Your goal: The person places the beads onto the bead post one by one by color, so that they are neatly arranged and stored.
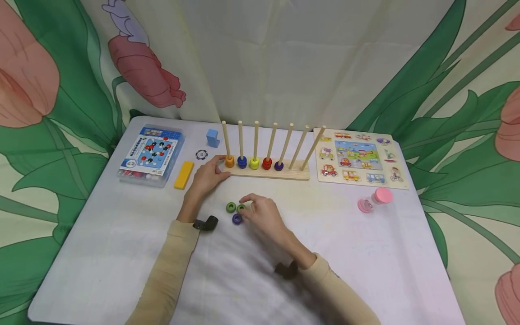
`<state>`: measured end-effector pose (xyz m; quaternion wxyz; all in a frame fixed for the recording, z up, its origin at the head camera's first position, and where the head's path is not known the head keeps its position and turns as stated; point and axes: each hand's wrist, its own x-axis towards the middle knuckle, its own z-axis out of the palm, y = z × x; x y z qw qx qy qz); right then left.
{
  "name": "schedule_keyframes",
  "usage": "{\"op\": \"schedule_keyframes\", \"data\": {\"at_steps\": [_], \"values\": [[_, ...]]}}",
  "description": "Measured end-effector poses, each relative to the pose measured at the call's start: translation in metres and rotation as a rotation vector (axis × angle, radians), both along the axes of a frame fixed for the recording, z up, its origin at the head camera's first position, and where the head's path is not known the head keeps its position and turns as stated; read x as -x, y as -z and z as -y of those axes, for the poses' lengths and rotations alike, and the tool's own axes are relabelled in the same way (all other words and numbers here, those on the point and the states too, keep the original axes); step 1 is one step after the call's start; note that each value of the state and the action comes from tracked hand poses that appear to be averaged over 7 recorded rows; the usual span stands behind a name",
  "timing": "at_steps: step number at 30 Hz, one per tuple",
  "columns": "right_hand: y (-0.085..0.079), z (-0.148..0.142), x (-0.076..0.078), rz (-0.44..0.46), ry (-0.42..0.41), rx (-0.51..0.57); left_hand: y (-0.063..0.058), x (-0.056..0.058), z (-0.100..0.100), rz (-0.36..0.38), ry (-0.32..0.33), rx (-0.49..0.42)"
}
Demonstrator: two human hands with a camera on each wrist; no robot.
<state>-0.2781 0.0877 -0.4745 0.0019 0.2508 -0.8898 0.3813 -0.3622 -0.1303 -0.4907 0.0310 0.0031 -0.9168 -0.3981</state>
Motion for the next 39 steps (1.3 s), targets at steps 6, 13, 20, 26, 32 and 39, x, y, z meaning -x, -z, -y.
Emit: {"op": "schedule_keyframes", "data": {"at_steps": [6, 13, 20, 26, 32, 39], "values": [[0.021, 0.007, -0.008, -0.035, -0.100, -0.130, -0.002, 0.002, 0.001, -0.007, 0.008, 0.000], [0.009, 0.007, -0.011, -0.056, -0.042, -0.114, -0.001, 0.002, 0.001, 0.000, 0.004, 0.007], [-0.045, -0.010, 0.004, -0.091, 0.082, -0.029, -0.001, 0.002, 0.002, 0.003, -0.001, 0.002], [-0.116, -0.038, 0.029, -0.179, 0.265, 0.116, 0.000, 0.004, 0.003, 0.001, 0.000, -0.005], [-0.156, -0.055, 0.052, -0.321, 0.403, 0.139, 0.002, 0.002, 0.003, 0.004, 0.002, 0.000], [-0.165, -0.054, 0.065, -0.281, 0.431, 0.080, 0.003, 0.002, 0.000, -0.003, 0.001, -0.002]]}}
